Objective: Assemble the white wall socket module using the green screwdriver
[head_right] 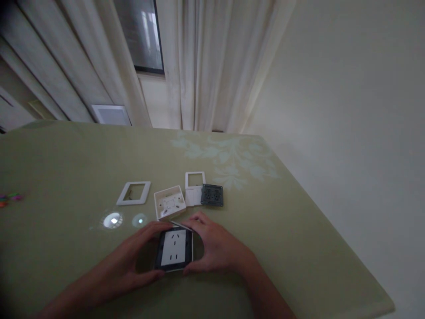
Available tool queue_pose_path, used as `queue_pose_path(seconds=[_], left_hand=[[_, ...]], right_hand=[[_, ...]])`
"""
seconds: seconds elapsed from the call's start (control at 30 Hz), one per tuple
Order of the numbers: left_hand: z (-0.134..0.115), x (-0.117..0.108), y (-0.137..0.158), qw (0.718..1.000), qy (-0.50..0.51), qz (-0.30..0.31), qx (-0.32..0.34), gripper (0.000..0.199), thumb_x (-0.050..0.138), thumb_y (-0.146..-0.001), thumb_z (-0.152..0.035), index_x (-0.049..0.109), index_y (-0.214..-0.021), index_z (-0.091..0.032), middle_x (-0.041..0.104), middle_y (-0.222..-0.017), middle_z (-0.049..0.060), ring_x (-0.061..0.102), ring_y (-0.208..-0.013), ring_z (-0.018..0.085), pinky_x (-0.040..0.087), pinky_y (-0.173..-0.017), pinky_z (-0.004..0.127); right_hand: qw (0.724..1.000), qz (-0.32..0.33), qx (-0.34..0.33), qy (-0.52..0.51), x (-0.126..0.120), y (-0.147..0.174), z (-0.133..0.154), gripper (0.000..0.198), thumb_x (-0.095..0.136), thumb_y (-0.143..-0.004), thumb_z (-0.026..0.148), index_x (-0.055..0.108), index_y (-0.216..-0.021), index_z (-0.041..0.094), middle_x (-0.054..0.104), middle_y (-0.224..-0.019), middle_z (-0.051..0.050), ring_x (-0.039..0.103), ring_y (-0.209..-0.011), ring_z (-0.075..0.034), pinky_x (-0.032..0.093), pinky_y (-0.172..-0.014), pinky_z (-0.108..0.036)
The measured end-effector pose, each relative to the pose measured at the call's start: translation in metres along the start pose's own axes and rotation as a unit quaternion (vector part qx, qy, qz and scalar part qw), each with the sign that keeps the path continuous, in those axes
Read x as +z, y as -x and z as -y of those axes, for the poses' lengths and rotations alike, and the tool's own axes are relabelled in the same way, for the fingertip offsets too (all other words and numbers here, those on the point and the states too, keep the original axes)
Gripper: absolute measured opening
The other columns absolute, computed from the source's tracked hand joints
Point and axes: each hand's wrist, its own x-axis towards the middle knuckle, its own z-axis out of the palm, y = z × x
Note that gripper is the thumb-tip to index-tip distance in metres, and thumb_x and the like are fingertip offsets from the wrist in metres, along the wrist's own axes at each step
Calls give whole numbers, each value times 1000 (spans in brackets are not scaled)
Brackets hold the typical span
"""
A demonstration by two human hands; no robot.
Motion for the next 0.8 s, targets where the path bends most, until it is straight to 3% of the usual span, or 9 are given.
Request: queue_pose_path(seconds=[0.37, 0.53, 0.6, 0.7, 0.8], left_hand=[[-1, 7, -1, 999, 30, 1, -19, 78, 79, -87, -19, 44, -154, -38, 65, -152, 9, 65, -139, 33, 58, -116, 56], [6, 6, 3, 999, 38, 11, -22, 88, 89, -82, -27, 45, -157, -41, 62, -158, 9, 62, -143, 37, 54, -117, 59], [11, -2, 3, 999, 24, -24, -31, 79, 89, -85, -38, 51, -155, -39, 65, -155, 10, 66, -136, 38, 58, -111, 57], [25, -25, -2, 987, -10, -143, -74, 37, 68, -101, -53, 67, -130, -29, 77, -126, 9, 75, -102, 29, 65, -87, 43], [52, -48, -8, 954, -124, -240, -129, 39, 55, -105, -57, 72, -113, -23, 77, -110, 10, 74, -95, 30, 63, -79, 42]], right_hand=[[999, 2, 6, 34, 2, 1, 4, 95, 99, -72, 39, 57, -157, 25, 58, -145, -12, 61, -133, -32, 49, -117, -47], [999, 9, 2, 42, 3, 0, -1, 100, 100, -69, 39, 55, -158, 23, 58, -148, -13, 61, -135, -33, 49, -118, -47], [999, 8, 3, 44, 4, 0, -2, 100, 99, -70, 39, 54, -158, 24, 57, -150, -13, 61, -136, -34, 49, -118, -49], [999, 9, 7, 46, 6, -1, -2, 101, 99, -70, 37, 53, -159, 27, 56, -153, -13, 61, -137, -35, 48, -119, -50], [999, 13, 8, 46, 7, -2, -1, 102, 99, -71, 37, 52, -160, 27, 56, -154, -13, 61, -137, -34, 48, -120, -51]])
